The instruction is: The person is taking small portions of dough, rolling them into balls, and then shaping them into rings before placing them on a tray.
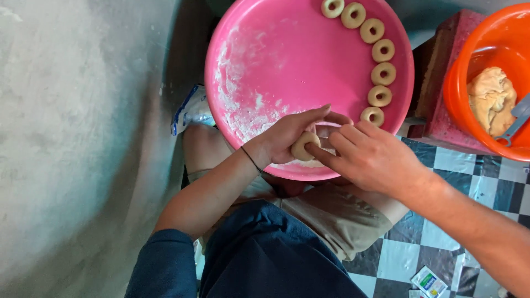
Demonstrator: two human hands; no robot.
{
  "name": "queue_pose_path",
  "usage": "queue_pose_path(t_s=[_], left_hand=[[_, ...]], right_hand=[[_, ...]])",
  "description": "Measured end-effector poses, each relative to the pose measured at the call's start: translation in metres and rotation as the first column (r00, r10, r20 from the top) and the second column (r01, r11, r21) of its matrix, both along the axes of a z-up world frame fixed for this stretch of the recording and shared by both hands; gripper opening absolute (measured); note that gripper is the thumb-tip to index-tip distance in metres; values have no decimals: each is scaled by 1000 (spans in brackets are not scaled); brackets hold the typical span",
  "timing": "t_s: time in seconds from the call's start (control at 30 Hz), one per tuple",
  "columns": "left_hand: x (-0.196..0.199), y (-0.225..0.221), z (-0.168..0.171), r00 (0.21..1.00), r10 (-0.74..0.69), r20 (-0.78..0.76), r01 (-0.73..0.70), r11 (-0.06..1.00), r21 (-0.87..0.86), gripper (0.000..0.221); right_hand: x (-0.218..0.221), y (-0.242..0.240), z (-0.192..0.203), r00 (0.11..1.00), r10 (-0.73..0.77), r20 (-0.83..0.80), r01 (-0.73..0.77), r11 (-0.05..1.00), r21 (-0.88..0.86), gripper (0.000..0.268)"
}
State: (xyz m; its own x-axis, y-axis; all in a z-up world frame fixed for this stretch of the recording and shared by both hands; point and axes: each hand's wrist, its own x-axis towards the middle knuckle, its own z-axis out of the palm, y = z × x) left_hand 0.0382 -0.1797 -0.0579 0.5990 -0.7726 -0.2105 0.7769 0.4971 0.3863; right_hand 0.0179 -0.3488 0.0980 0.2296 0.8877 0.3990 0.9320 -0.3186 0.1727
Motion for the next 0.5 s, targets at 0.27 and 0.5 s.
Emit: queue_pose_path(t_s=[0.27, 0.5], left_hand=[[-10, 2, 78, 679, 569, 464, -673, 735, 84, 57], [-10, 17, 109, -140, 134, 981, -866, 464, -187, 85]], right_hand=[[-30, 4, -27, 362, -158, -919, 381, 925, -9, 69], [-59, 35, -45, -361, 881, -305, 672, 472, 570, 83]])
